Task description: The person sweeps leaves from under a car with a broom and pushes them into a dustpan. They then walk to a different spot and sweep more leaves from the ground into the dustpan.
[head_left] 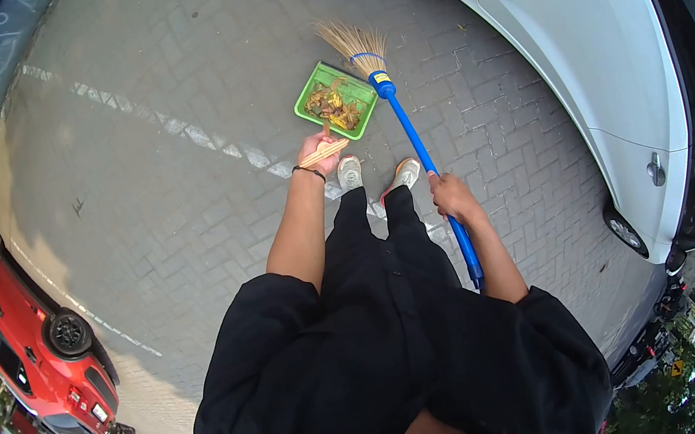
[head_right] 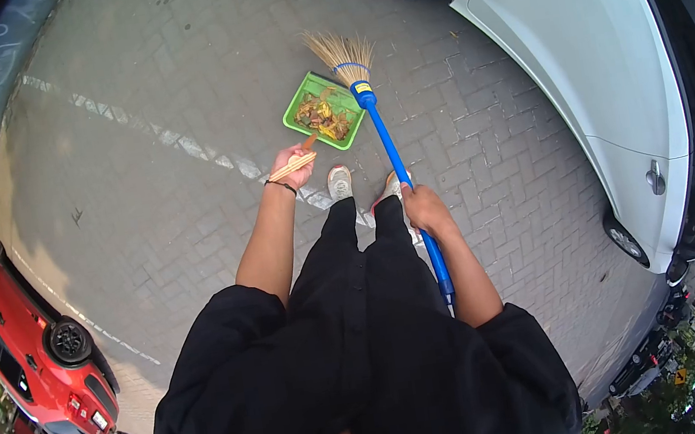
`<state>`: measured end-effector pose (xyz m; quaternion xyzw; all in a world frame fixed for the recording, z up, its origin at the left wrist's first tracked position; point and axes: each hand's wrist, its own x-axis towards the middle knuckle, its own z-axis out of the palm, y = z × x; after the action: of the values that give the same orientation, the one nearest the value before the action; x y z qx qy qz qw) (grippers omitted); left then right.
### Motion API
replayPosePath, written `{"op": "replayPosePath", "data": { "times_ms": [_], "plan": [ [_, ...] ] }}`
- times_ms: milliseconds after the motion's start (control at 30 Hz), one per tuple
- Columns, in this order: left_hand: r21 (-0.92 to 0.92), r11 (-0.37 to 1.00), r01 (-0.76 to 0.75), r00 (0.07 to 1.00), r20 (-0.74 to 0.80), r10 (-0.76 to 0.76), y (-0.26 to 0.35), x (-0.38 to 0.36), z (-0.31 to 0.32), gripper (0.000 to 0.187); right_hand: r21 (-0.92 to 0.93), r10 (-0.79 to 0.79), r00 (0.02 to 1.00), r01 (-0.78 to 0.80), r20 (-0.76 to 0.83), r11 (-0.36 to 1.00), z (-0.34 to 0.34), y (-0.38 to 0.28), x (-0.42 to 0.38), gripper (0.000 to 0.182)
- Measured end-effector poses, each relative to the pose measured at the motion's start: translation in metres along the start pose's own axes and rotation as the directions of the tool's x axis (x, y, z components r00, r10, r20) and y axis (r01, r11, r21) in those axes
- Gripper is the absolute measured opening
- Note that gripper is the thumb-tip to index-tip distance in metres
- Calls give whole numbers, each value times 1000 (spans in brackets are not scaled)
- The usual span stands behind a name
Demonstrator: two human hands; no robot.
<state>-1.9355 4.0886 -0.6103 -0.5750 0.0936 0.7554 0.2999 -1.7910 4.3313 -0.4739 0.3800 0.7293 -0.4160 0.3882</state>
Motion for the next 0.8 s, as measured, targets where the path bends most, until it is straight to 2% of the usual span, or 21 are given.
{"op": "replayPosePath", "data": {
  "times_ms": [33, 100, 167, 300, 367, 467, 567, 700, 800],
  "plan": [
    [-6, 1000, -11, 1000, -12, 10, -4, 0, 0, 13, 10, -19, 1000, 19, -20, 1000, 1, -7, 15, 45],
    [-23, 999, -32, 999, -42, 31, -13, 0, -2, 17, -80, 10, 1000, -13, -26, 997, 11, -23, 41, 53],
    [-40, 998, -46, 998, -39, 45, -16, 1, -8, 16, -154, 30, 1000, -29, 2, 988, 34, -18, 45, 53],
    [-56, 998, -32, 999, -31, 30, -6, 8, -13, 11, -293, -11, 1000, 13, 7, 956, 59, 29, 20, 54],
    [-45, 999, -19, 1000, -2, 19, 3, 8, -15, 6, -195, 77, 993, -58, 91, 979, 35, 17, -33, 55],
    [-44, 998, -43, 999, -28, 42, 7, 12, -9, 6, 30, 134, 976, -141, 170, 990, 11, 48, -55, 46],
    [-16, 999, -38, 999, 13, 38, 9, 14, -6, 5, 226, 178, 968, -216, 177, 950, -19, 43, -74, 42],
    [2, 1000, -13, 998, -64, 13, -9, 12, 0, 4, 244, 172, 985, -159, -31, 957, -55, 47, -42, 42],
    [84, 994, -66, 997, -34, 69, -46, -15, 19, 8, 235, 162, 966, -113, -200, 965, -89, 62, 16, 41]
  ]
}}
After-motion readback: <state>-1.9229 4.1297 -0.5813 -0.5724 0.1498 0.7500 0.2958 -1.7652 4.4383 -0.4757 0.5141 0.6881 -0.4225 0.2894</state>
